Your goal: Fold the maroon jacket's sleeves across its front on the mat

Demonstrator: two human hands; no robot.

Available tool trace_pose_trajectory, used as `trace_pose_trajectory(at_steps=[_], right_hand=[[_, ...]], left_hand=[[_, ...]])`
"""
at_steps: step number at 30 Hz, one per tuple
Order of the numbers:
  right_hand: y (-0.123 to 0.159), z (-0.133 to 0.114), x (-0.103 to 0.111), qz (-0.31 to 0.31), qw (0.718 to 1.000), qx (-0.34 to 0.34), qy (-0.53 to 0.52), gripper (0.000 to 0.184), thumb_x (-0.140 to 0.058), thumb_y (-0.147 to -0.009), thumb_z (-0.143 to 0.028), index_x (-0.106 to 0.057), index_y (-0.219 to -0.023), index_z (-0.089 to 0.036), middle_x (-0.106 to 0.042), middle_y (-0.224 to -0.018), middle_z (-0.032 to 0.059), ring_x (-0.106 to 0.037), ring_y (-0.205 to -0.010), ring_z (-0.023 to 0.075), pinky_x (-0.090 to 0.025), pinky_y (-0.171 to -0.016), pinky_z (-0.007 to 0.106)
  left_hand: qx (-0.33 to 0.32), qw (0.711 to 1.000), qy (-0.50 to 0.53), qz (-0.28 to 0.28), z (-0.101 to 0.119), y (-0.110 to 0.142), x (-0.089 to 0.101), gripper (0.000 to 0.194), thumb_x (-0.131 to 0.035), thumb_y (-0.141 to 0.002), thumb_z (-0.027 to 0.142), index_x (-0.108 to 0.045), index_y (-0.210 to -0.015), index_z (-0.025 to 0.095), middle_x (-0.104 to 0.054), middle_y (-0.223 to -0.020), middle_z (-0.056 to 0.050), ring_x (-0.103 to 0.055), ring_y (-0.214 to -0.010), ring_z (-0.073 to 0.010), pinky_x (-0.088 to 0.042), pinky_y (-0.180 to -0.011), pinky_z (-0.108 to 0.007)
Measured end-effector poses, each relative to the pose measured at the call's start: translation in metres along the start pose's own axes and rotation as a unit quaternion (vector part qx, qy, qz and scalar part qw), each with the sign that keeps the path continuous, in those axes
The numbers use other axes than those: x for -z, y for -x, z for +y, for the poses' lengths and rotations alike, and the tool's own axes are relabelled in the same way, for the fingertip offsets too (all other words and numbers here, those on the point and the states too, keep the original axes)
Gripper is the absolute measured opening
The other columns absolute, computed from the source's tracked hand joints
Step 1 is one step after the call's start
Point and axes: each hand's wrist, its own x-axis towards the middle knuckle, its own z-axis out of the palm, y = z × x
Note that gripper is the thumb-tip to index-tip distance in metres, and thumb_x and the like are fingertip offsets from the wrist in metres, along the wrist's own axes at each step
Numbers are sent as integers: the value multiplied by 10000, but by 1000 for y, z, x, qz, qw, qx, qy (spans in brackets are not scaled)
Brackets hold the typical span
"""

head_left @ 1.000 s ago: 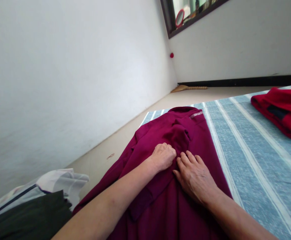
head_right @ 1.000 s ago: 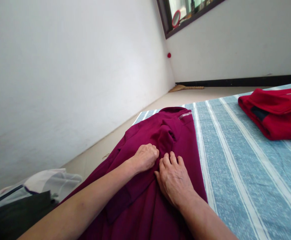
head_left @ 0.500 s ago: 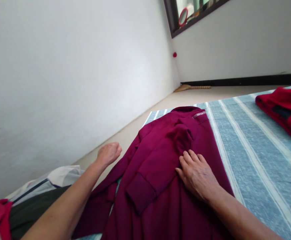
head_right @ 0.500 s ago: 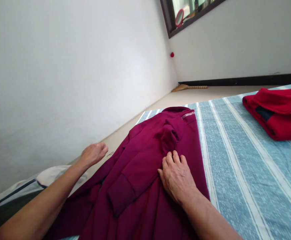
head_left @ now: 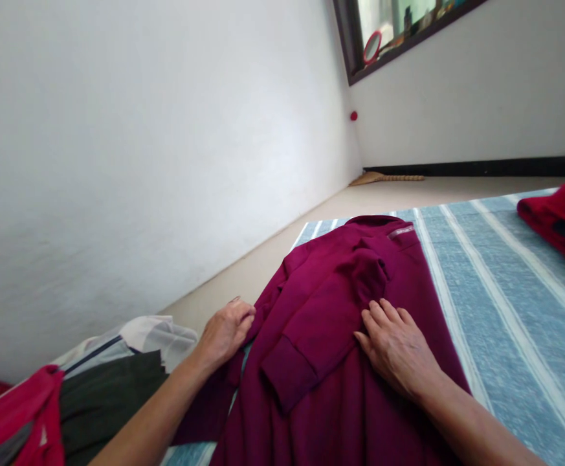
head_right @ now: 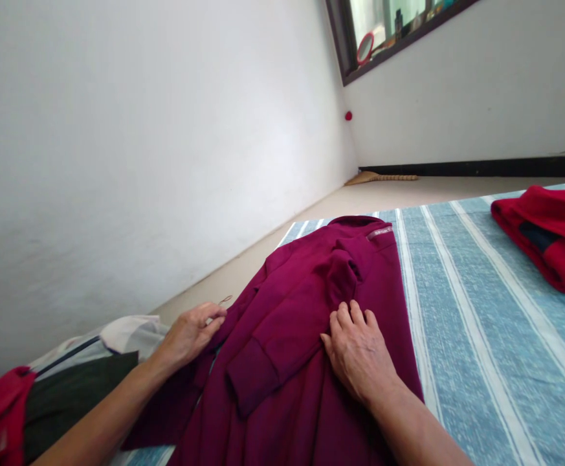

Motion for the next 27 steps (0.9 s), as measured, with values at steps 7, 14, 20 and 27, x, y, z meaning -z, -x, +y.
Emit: trace_pose_trajectory(at_steps=[7,14,20,27], right_hand=[[1,0,-2,16,1000,3,1,352,-408,-944,-342,-631,-1124,-139,-590,-1194,154,-457,-1180,312,-368,-935,435],[0,0,-2,16,1000,1,1,360,-407,-943,-349,-631,-1126,-136,-595,-1181,154,-454,-1184,321,-363,-937,444],[1,0,-2,17,1000,4,5,354,-405,-944,-346,-632,-1120,-139,-594,-1184,154,-457,-1182,315,-363,-937,440],[0,0,-2,13,1000,4,9,366,-391,-947,-350,-630,-1130,-141,-595,-1185,149,-457,-1179,315,-366,-936,438]], left_hand=[[-36,995,74,-61,44,-9,-14,240,-437,-809,240,-645,-699,194,-624,-736,-16,-569,-709,-142,-404,-697,-238],[12,989,100,-108,53,-19,-21,270,-438,-773,253,-615,-583,179,-611,-631,-2,-548,-621,-132,-348,-598,-226],[60,988,105,-101,59,-23,-27,183,-483,-690,222,-636,-599,180,-609,-590,3,-539,-590,-136,-319,-556,-229],[116,960,221,-125,50,-30,-30,100,-460,-571,181,-510,-485,176,-458,-469,39,-429,-494,-106,-292,-493,-214]])
